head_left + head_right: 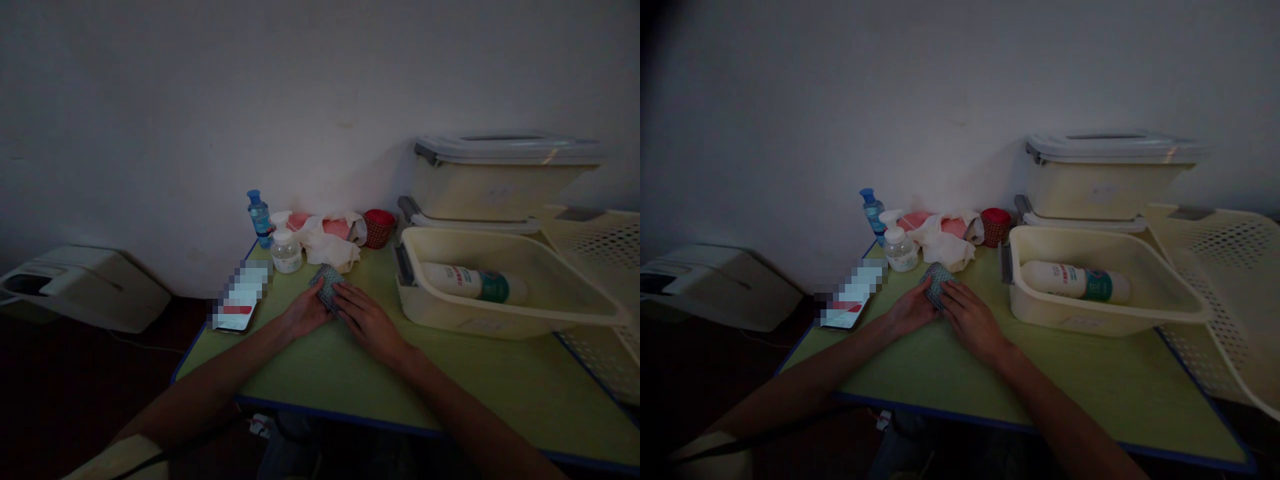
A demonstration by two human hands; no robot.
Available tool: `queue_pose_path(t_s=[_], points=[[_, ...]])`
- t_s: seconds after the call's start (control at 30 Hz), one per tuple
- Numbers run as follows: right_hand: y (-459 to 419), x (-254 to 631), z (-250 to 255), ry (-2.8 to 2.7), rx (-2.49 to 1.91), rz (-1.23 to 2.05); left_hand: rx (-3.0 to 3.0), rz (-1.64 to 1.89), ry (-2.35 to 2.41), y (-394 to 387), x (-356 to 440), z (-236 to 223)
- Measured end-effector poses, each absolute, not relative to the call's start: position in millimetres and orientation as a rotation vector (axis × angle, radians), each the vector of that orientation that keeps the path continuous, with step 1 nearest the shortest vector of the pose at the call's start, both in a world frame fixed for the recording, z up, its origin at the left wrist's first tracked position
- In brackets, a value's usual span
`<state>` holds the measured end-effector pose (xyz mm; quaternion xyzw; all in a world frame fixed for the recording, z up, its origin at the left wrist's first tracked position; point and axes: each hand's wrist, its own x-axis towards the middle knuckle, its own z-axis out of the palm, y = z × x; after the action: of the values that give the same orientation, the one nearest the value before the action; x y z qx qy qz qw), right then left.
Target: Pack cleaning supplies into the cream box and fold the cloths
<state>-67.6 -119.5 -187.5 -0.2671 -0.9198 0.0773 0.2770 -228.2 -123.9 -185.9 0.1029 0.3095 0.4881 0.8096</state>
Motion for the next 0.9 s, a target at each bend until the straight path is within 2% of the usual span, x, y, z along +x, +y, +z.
queue_pose_path(t_s=[0.3,0.9], points=[[-121.1,-67.6,-188.3,-2.575,-0.668,0.024,0.161,1.060,0.604,-123.0,-232.5,-181.7],[-123.7,-72.9,-189.1,-2.596,-0.753,-0.019,0.172,1.096,0.616,-123.0,-233.3,-182.4]])
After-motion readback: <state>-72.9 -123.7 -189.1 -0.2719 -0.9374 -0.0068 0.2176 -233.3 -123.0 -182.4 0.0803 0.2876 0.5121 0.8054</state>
